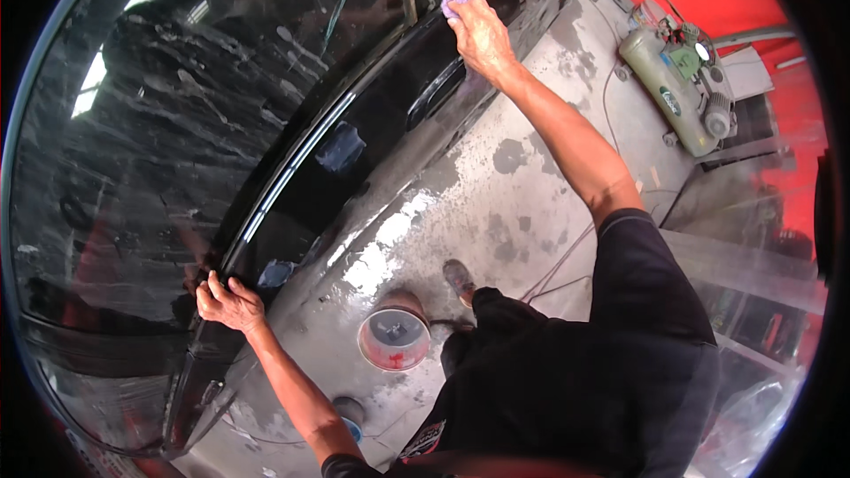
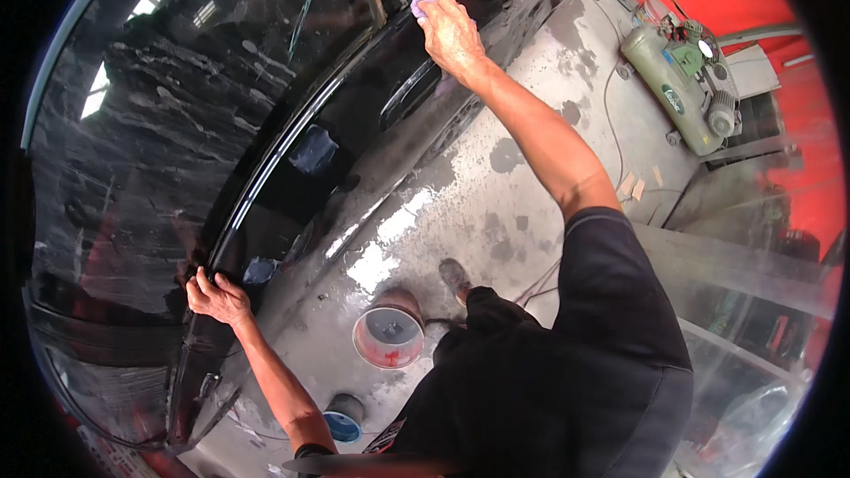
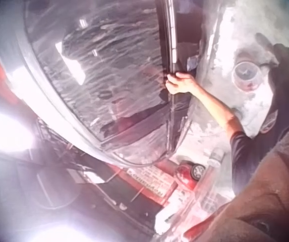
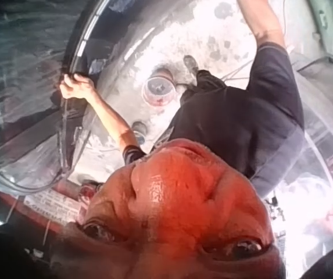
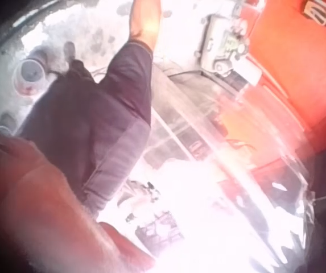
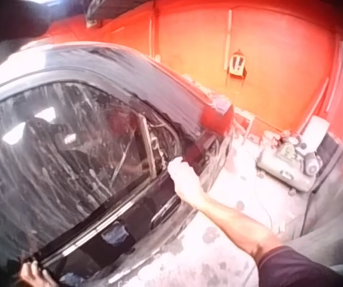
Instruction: Wet sanding a car body panel with a sanding block and cleaning it with a cloth.
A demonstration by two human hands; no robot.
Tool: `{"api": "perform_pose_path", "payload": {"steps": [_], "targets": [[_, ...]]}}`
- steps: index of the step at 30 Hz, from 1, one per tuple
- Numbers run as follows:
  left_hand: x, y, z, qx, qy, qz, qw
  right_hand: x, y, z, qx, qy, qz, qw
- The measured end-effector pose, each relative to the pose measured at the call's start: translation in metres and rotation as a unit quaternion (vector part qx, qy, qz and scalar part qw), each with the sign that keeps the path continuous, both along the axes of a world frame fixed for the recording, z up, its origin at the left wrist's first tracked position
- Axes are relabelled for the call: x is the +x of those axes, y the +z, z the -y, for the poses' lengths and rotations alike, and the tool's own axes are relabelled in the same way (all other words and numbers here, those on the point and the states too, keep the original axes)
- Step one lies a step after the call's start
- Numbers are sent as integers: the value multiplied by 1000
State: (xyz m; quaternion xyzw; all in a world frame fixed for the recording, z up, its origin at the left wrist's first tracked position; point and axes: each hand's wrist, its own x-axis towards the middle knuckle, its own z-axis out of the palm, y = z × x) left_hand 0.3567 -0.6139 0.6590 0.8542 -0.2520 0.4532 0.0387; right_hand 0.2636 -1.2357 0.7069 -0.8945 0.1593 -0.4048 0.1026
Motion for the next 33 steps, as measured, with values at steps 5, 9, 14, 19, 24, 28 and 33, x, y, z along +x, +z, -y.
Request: {"api": "perform_pose_path", "payload": {"steps": [5, 9, 14, 19, 24, 28, 33], "targets": [[4, 2, 4, -9, -16, 11, 1000, 0, 12, -95, -63, 140, -36, 988], [3, 0, 1, -4, -7, -2, 1000, 21, -13, -137, -104, 216, -29, 970], [1, 2, 3, -14, -9, -5, 1000, 16, 6, -47, 3, 116, -12, 993], [-1, 4, 7, -21, -5, -12, 1000, 22, 15, -76, -103, 189, -19, 976], [-3, 2, 6, -32, -1, -23, 999, 43, 12, -235, -235, 310, -51, 920], [-1, 1, 3, -28, -5, -21, 999, 41, 18, -338, -100, 319, -95, 938], [1, 2, 2, -23, -4, -24, 999, 46, 21, -282, -117, 308, -251, 910]]}}
